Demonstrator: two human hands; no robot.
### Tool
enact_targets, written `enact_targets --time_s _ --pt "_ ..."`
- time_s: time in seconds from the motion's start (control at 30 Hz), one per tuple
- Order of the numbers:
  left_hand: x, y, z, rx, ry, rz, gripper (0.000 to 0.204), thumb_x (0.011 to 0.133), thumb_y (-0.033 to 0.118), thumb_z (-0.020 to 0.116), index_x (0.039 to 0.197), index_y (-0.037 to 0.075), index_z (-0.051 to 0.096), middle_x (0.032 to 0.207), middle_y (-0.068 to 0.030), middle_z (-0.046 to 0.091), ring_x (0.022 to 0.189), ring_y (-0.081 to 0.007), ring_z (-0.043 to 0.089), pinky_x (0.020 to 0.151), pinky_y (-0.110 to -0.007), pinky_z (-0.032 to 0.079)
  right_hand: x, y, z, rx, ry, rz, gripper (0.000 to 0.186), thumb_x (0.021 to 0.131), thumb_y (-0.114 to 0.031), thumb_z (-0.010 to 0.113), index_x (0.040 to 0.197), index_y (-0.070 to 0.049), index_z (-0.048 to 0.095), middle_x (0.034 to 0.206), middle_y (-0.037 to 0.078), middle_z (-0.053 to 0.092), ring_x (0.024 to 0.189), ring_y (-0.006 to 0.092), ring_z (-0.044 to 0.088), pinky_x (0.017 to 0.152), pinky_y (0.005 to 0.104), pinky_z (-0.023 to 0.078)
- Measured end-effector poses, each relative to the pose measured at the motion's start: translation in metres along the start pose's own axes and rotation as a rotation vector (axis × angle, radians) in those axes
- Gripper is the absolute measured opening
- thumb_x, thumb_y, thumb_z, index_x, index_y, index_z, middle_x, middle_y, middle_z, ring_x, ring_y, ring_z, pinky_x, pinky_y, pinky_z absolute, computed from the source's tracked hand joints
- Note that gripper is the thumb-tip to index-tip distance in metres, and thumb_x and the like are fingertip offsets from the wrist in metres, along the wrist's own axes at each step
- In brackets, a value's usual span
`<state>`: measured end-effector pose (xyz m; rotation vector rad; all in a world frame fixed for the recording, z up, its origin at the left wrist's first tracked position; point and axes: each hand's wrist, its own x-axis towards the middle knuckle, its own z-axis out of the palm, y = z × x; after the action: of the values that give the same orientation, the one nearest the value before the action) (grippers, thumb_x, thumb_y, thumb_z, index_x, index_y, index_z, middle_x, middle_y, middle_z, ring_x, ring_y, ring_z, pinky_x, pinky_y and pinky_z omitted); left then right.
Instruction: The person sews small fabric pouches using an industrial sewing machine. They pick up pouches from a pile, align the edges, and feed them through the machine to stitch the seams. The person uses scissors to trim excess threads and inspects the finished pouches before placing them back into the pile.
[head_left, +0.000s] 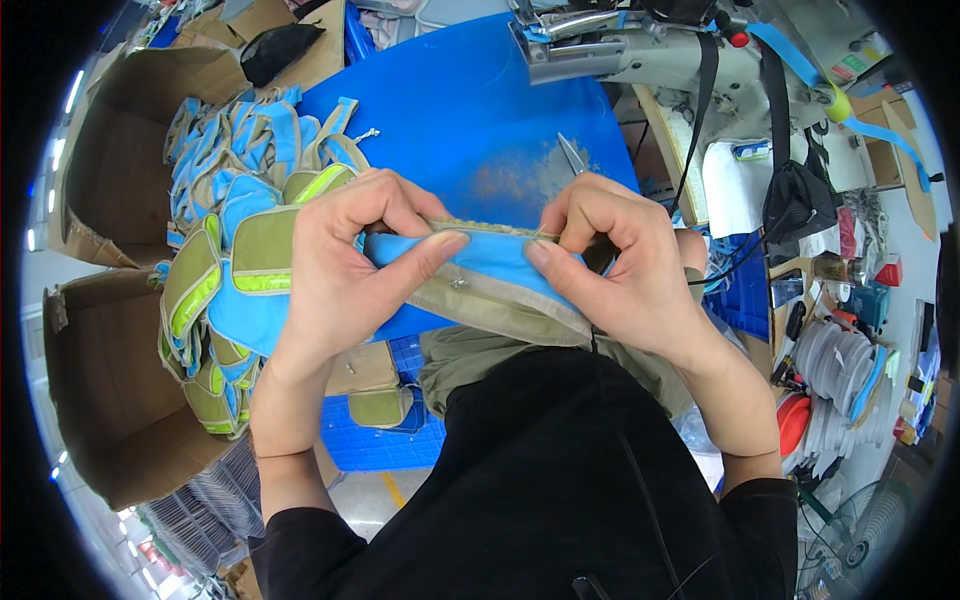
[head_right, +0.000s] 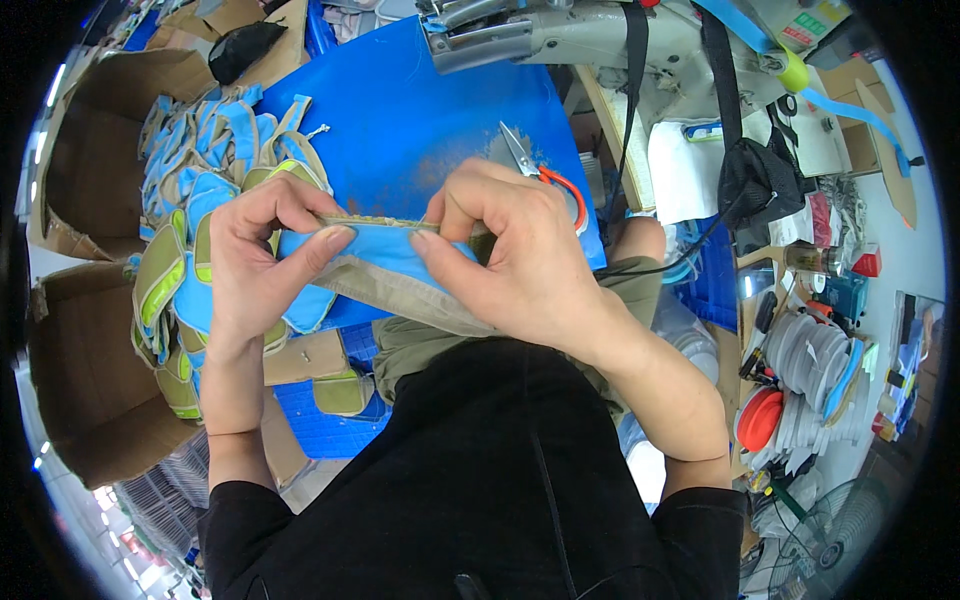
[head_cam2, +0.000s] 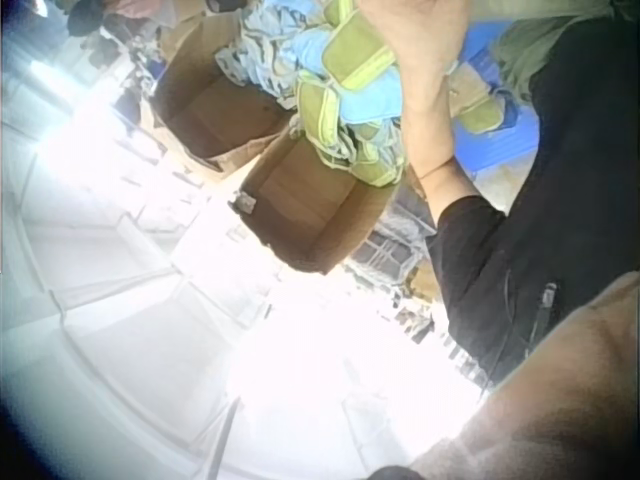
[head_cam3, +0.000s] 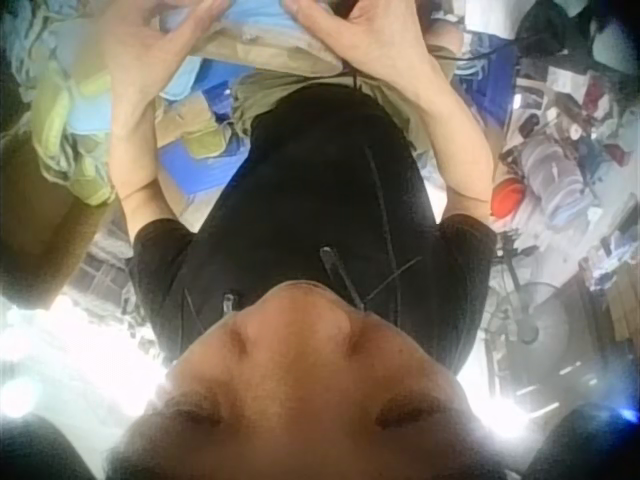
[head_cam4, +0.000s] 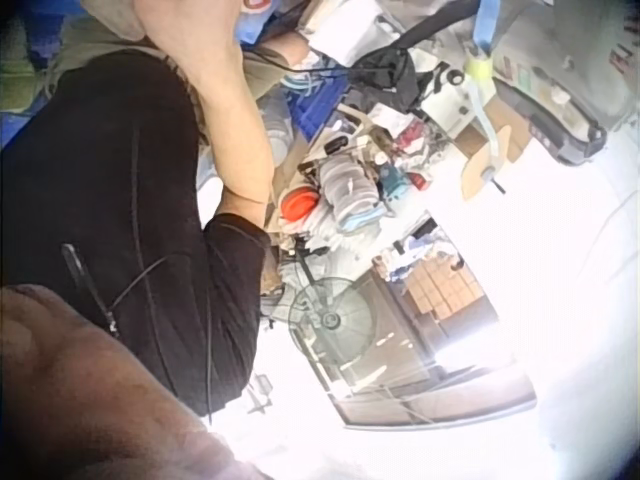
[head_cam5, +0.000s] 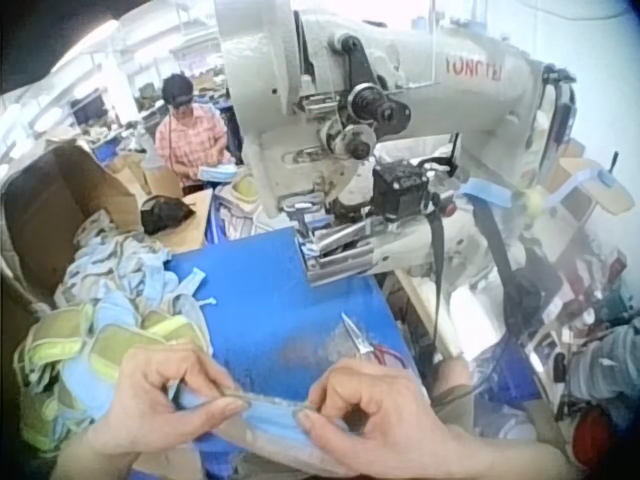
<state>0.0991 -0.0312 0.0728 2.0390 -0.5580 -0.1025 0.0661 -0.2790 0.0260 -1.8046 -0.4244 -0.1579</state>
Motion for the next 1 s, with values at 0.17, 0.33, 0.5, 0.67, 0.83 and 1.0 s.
enact_targets --time_s 0.17,0.33,0.5,0.67,0.83,1.0 --pt "0.000 0.006 -0.005 -0.054 -0.026 -0.016 0.022 0.077 -0.003 0.083 0.073 0.002 0.062 0.087 -0.0083 0.071 0.082 -0.0127 0.065 0.074 -0.027 0.051 -0.001 -0.009 -0.002 0.039 -0.046 0.073 0.024 0.084 -0.005 0.077 0.075 -0.003 0.055 0.078 0.006 0.064 0.067 0.0142 0.057 0.060 0.0286 0.042" --pt "0.017 0.018 -0.011 -0.040 -0.136 -0.037 0.023 0.076 -0.001 0.083 0.072 0.001 0.061 0.086 -0.0081 0.071 0.082 -0.0123 0.066 0.074 -0.027 0.051 0.003 -0.028 -0.019 0.264 -0.256 0.357 0.011 0.092 -0.006 0.075 0.099 -0.001 0.069 0.086 0.000 0.063 0.077 0.0051 0.055 0.072 0.0233 0.046" --pt "0.052 0.020 -0.017 -0.054 -0.381 -0.044 0.022 0.076 0.000 0.085 0.074 0.001 0.063 0.086 -0.0073 0.071 0.084 -0.0121 0.067 0.074 -0.027 0.052 0.005 -0.026 -0.031 0.449 -0.393 0.527 0.028 0.093 -0.008 0.076 0.120 0.001 0.072 0.091 -0.001 0.068 0.080 0.0031 0.060 0.074 0.0213 0.050" --pt "0.089 0.007 -0.023 -0.065 -0.562 -0.093 0.022 0.076 0.003 0.088 0.076 0.002 0.066 0.086 -0.0058 0.071 0.084 -0.0112 0.067 0.072 -0.026 0.050 0.008 -0.018 -0.031 0.617 -0.331 0.555 0.027 0.097 -0.003 0.069 0.123 0.002 0.069 0.095 0.001 0.073 0.082 0.0032 0.065 0.075 0.0210 0.052" --pt "0.122 0.003 -0.033 -0.070 -0.659 -0.161 0.020 0.078 0.006 0.087 0.078 0.003 0.068 0.086 -0.0047 0.072 0.084 -0.0102 0.066 0.068 -0.024 0.048 0.011 -0.001 -0.023 0.808 -0.249 0.546 0.029 0.098 -0.003 0.068 0.126 0.005 0.067 0.102 0.004 0.075 0.089 0.0057 0.068 0.080 0.0226 0.054" --pt "0.153 -0.005 -0.037 -0.146 -0.705 -0.188 0.018 0.080 0.006 0.086 0.080 0.003 0.068 0.092 -0.0045 0.072 0.087 -0.0098 0.066 0.074 -0.024 0.051 0.023 0.002 -0.025 0.902 -0.183 0.574 0.036 0.098 -0.003 0.066 0.134 0.005 0.063 0.117 0.009 0.073 0.101 0.0102 0.068 0.091 0.0270 0.054"
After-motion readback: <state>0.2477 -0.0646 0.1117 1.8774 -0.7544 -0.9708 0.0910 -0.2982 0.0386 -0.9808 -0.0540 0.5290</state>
